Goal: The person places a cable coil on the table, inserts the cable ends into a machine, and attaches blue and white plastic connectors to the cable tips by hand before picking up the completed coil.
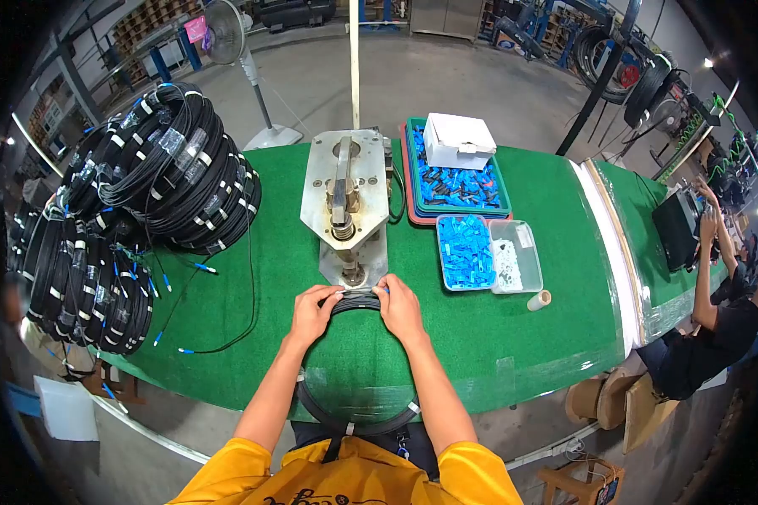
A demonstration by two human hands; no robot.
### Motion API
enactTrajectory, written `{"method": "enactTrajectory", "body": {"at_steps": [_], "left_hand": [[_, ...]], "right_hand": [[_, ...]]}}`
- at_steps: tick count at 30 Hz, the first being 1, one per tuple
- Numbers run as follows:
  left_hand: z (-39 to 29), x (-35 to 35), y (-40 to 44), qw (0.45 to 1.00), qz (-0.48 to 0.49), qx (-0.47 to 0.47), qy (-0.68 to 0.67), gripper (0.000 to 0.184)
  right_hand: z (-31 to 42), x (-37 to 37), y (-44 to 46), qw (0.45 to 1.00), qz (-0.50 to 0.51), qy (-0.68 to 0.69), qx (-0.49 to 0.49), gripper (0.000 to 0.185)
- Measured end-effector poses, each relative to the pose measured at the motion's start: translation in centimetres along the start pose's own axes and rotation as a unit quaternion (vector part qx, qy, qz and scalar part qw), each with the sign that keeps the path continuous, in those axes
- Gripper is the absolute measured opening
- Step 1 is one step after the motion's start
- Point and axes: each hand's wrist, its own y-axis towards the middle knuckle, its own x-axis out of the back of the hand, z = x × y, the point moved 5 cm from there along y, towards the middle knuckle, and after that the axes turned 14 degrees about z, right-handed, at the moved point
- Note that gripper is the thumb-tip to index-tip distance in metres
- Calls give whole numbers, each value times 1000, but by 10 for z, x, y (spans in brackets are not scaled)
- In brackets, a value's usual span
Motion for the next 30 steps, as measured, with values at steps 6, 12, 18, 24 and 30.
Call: {"method": "enactTrajectory", "body": {"at_steps": [6, 12, 18, 24, 30], "left_hand": [[6, -4, 18, 992, -50, 83, -85, 19], [18, -11, 20, 990, -26, 87, -112, 21], [24, -17, 27, 990, 13, 90, -109, 21], [27, -16, 32, 995, 25, 83, -49, 29], [25, -16, 34, 993, 45, 106, -4, 31]], "right_hand": [[9, 0, 8, 995, -92, -37, 3, 13], [11, -7, 5, 987, -95, -111, -72, 21], [-1, -5, 8, 986, -124, -98, -55, 23], [-2, -6, 10, 979, -96, -118, -139, 32], [2, -3, 10, 989, -77, -71, -107, 37]]}}
